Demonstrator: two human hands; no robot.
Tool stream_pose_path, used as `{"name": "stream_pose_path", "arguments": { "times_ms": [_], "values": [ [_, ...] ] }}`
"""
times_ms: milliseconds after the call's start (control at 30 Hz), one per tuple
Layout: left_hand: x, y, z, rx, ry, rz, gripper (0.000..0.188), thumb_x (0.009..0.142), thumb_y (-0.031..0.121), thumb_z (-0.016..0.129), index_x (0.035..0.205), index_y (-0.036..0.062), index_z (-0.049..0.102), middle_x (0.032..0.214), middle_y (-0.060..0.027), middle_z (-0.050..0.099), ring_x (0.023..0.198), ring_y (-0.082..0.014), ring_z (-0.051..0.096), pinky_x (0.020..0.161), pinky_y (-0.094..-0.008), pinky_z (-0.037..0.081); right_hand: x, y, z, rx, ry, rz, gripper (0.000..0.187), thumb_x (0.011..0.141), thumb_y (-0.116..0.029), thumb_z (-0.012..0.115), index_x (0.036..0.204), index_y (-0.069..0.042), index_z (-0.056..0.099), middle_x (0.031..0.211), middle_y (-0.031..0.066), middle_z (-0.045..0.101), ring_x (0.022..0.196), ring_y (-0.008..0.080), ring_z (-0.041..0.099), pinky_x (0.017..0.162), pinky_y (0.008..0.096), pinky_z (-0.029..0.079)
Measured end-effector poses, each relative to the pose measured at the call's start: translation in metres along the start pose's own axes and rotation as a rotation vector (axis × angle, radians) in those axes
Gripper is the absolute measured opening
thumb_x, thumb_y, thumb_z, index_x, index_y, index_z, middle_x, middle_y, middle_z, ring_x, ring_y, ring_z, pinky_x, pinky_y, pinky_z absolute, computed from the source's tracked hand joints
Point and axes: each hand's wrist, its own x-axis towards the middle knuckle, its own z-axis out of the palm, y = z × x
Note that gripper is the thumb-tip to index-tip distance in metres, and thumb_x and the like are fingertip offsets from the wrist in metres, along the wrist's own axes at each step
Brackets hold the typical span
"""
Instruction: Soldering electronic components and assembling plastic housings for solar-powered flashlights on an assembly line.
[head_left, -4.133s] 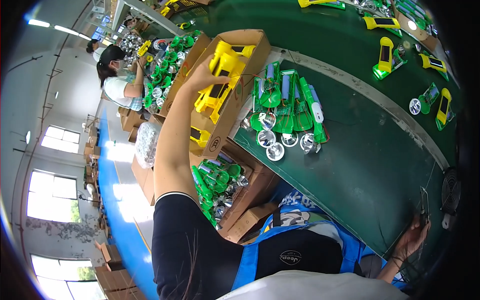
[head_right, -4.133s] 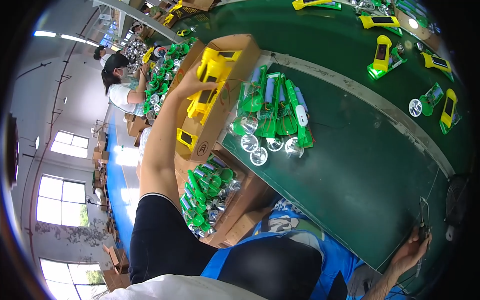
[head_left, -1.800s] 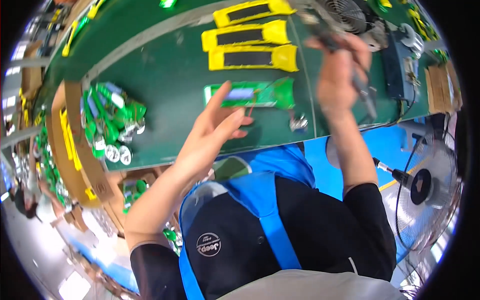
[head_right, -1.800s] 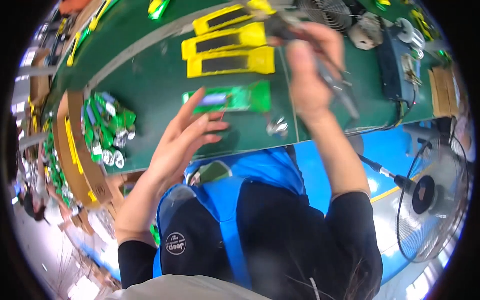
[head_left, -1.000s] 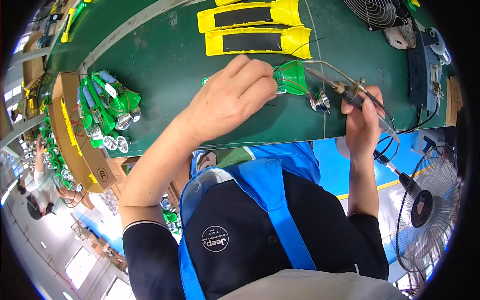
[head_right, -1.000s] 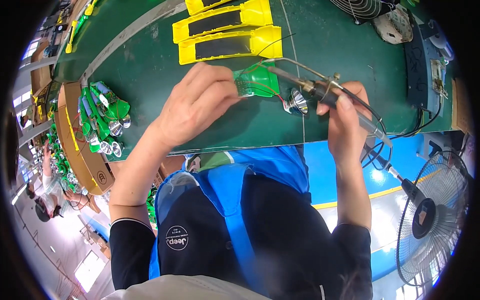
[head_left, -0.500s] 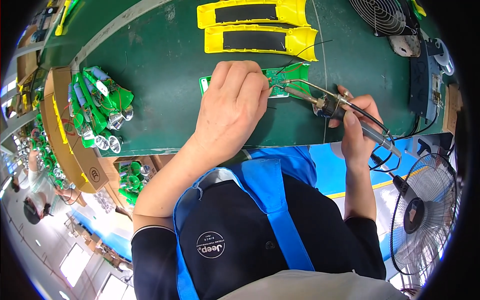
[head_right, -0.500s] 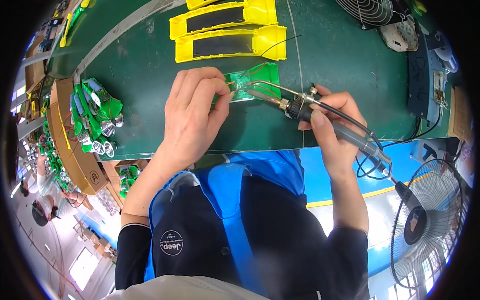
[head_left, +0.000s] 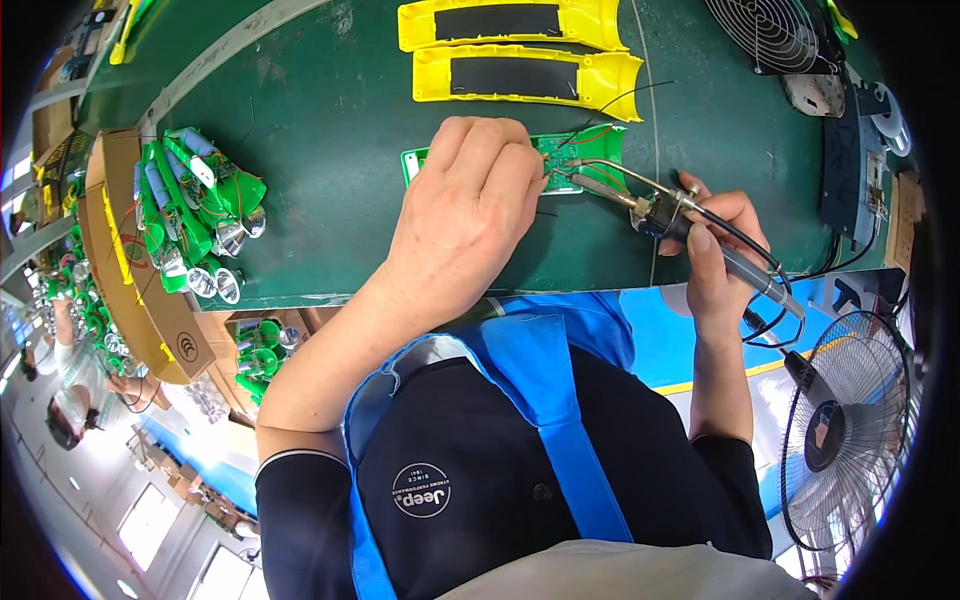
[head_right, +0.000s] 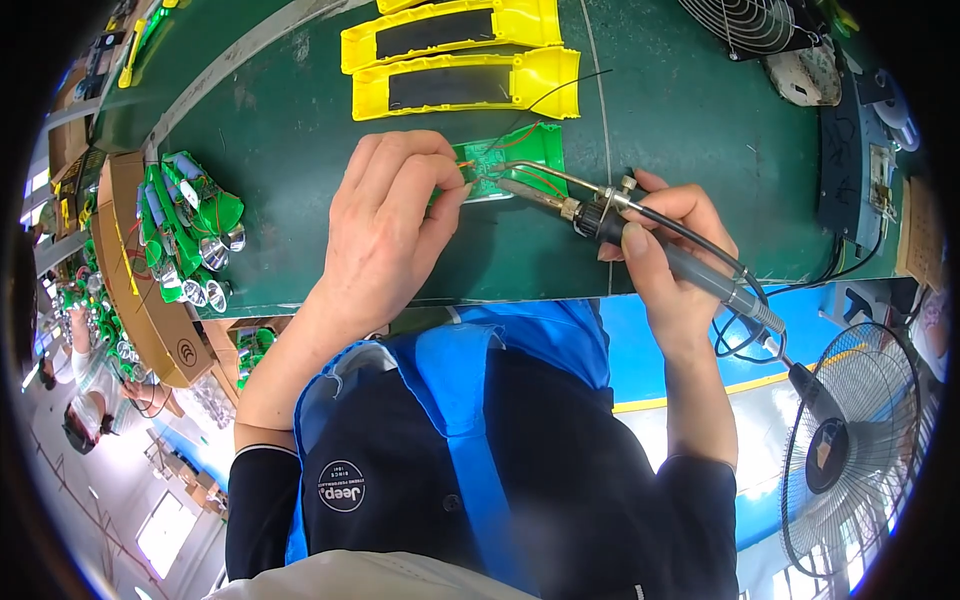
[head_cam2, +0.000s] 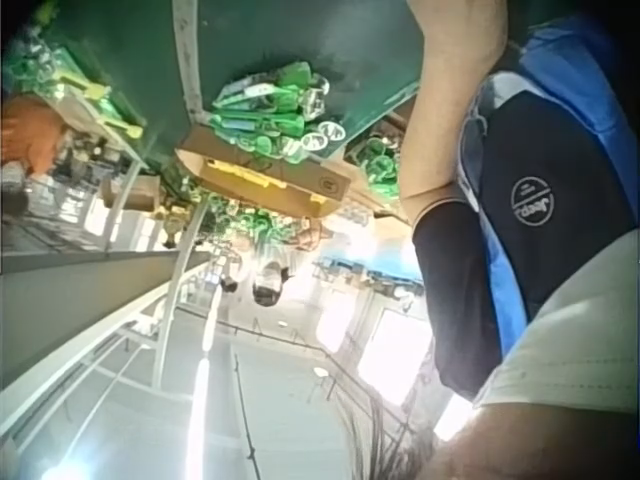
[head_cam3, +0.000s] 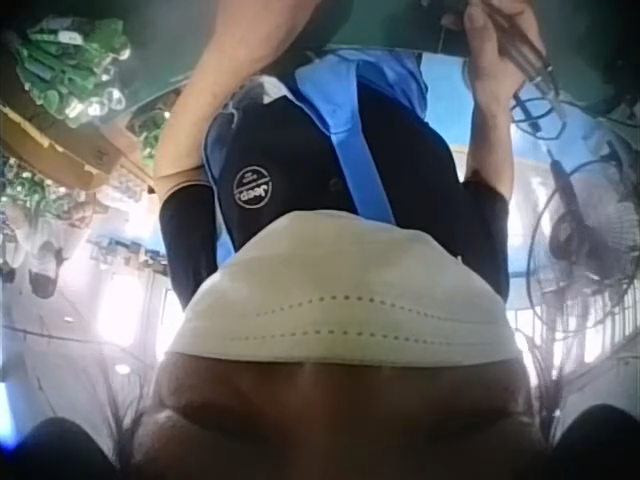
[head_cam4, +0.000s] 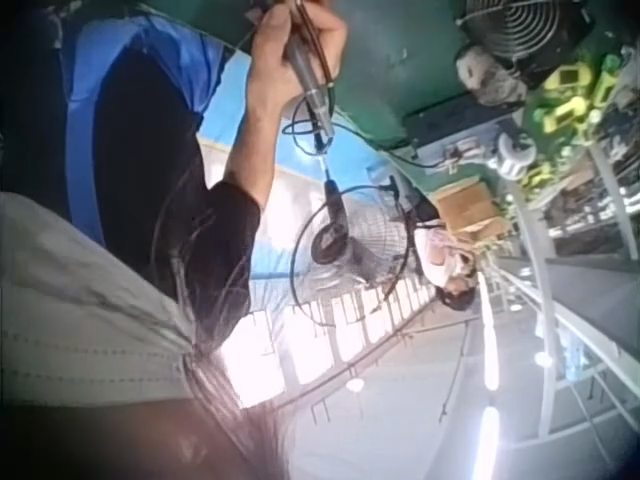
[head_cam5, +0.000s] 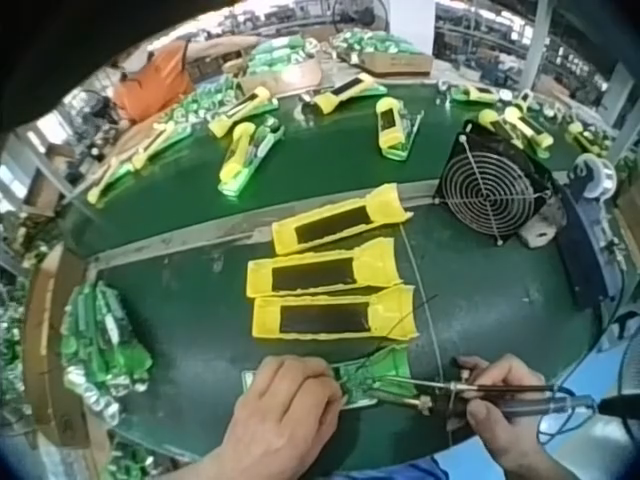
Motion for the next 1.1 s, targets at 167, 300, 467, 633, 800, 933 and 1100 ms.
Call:
{"name": "stream_pose_path", "arguments": {
  "times_ms": [167,300,467,633,800,933,1100],
  "values": [
    [0.000,-0.001,0.000,0.007,-0.018,0.013,0.019,0.065,-0.003,0.064,0.081,0.0010,0.053,0.088,-0.0101,0.052,0.079,-0.0262,0.050,0.070,-0.0338,0.044,-0.002,0.000,0.000,0.080,0.098,0.019,0.020,0.083,-0.020,0.056,0.087,-0.002,0.048,0.063,0.0060,0.055,0.053,0.0117,0.054,0.105,0.0494,0.028],
    [0.000,0.000,0.001,0.006,-0.014,0.001,0.019,0.065,-0.003,0.064,0.081,0.0010,0.054,0.087,-0.0101,0.053,0.079,-0.0262,0.050,0.069,-0.0338,0.044,-0.002,-0.001,0.002,0.068,0.114,0.083,0.022,0.083,-0.021,0.056,0.087,-0.001,0.048,0.063,0.0066,0.055,0.054,0.0117,0.054,0.105,0.0487,0.028],
    [0.001,0.001,0.001,0.005,-0.013,-0.001,0.019,0.065,-0.003,0.064,0.080,0.0009,0.054,0.087,-0.0101,0.053,0.079,-0.0262,0.050,0.069,-0.0338,0.044,-0.002,0.001,0.000,0.059,0.086,0.064,0.024,0.083,-0.022,0.057,0.087,-0.001,0.048,0.064,0.0071,0.056,0.054,0.0116,0.054,0.106,0.0476,0.027],
    [0.001,0.003,0.001,0.002,-0.007,-0.027,0.026,0.062,-0.008,0.065,0.081,0.0034,0.052,0.090,-0.0093,0.055,0.078,-0.0279,0.052,0.067,-0.0347,0.045,-0.001,0.001,0.000,0.076,0.103,0.051,0.024,0.083,-0.022,0.057,0.087,0.000,0.049,0.065,0.0073,0.056,0.054,0.0117,0.054,0.106,0.0477,0.028],
    [0.004,0.005,-0.001,0.017,-0.025,-0.041,0.025,0.063,-0.008,0.064,0.081,0.0033,0.052,0.089,-0.0097,0.056,0.078,-0.0286,0.052,0.067,-0.0351,0.045,-0.003,-0.001,-0.003,0.108,0.089,0.017,0.023,0.083,-0.021,0.056,0.090,0.001,0.049,0.066,0.0082,0.055,0.055,0.0121,0.054,0.105,0.0483,0.028],
    [0.004,0.005,-0.004,0.015,-0.035,-0.055,0.025,0.062,-0.008,0.064,0.080,0.0035,0.051,0.089,-0.0098,0.055,0.079,-0.0293,0.051,0.067,-0.0354,0.045,-0.002,-0.004,-0.001,0.226,0.166,0.084,0.023,0.085,-0.021,0.053,0.093,0.001,0.048,0.069,0.0096,0.054,0.059,0.0149,0.053,0.104,0.0506,0.029],
    [0.016,-0.010,-0.047,-0.315,-0.386,-0.259,0.008,0.075,-0.001,0.063,0.080,-0.0006,0.058,0.087,-0.0088,0.060,0.074,-0.0191,0.057,0.066,-0.0292,0.046,-0.003,-0.004,-0.023,0.186,0.239,-0.164,0.024,0.088,-0.023,0.049,0.102,-0.003,0.044,0.077,0.0115,0.051,0.067,0.0184,0.053,0.096,0.0528,0.037]
  ]
}}
